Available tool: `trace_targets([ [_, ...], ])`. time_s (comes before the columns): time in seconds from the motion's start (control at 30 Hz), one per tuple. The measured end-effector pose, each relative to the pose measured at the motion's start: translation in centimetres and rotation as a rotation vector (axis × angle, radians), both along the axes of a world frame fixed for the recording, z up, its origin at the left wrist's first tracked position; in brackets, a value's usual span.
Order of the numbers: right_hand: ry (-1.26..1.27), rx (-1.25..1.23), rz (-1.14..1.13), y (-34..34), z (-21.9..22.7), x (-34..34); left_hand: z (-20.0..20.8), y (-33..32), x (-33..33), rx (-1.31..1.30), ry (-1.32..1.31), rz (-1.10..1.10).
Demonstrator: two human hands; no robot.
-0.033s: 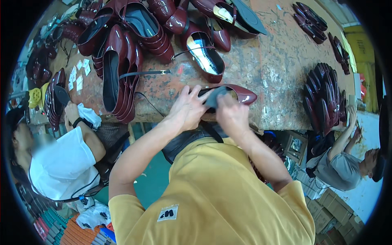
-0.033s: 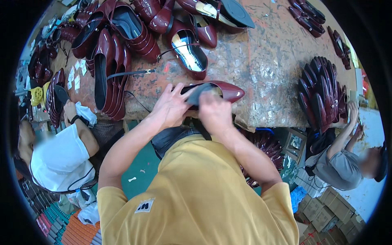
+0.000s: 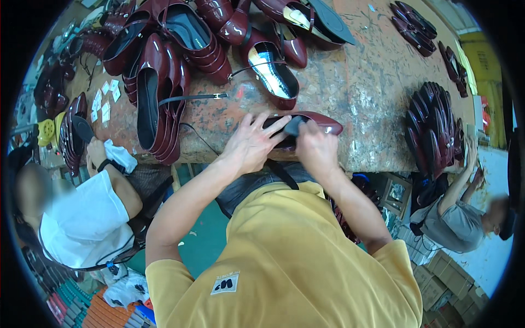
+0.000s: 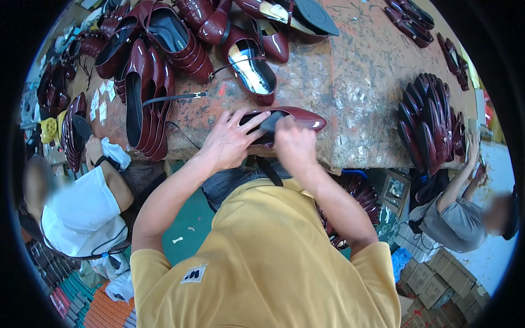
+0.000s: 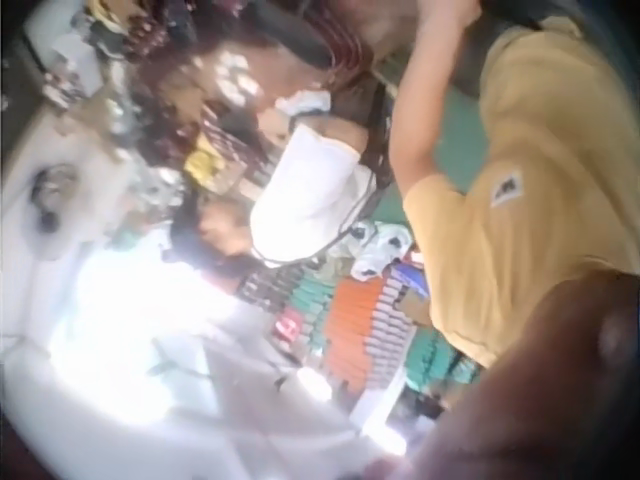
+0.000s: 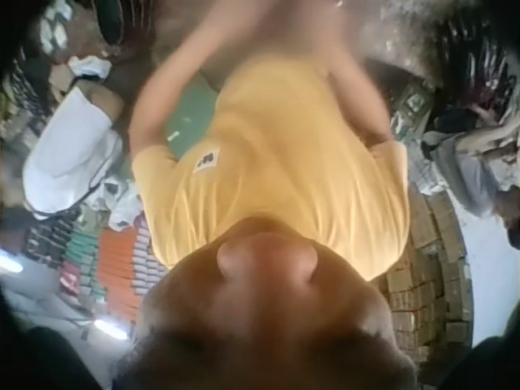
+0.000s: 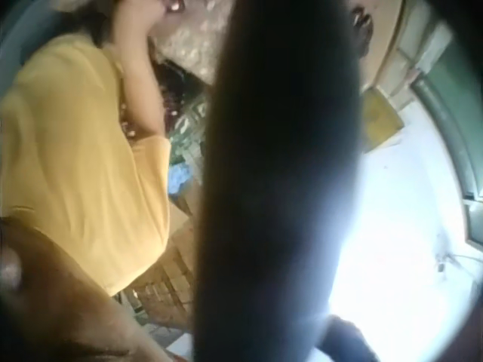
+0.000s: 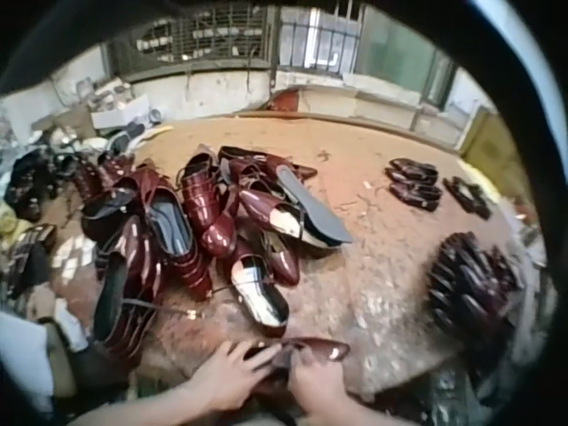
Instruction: The person inserts black insoles into a series of maroon high-heeled shoes on a workbench. They pick up each shoe, place the insole inside, and press it down to fit before moving to the next pair. The process is repeated for multiple shoes in a batch.
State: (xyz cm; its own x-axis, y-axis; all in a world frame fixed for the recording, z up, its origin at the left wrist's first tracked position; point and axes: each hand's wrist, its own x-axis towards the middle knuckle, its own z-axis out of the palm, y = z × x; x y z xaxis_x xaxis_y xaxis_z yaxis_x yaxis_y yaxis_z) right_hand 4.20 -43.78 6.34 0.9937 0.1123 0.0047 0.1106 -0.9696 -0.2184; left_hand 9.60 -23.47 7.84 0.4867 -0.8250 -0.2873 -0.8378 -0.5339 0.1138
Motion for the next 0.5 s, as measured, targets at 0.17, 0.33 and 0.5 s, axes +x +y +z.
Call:
trace_targets([
  [0.17, 0.088, 0.2, 0.185, -2.8, 2.6, 0.9, -0.3, 1.6, 1.1, -0.094, -0.094, -0.218],
  [0.33, 0.001, 0.282, 0.233, -10.4, -0.4, 0.7, 0.5, -3.6, 2.1, 0.016, -0.156, -0.367],
  [0.5, 0.013, 0.394, 0.18, -11.2, -2.5, 1.4, -2.3, -6.4, 2.2, -0.202, -0.112, -0.305],
])
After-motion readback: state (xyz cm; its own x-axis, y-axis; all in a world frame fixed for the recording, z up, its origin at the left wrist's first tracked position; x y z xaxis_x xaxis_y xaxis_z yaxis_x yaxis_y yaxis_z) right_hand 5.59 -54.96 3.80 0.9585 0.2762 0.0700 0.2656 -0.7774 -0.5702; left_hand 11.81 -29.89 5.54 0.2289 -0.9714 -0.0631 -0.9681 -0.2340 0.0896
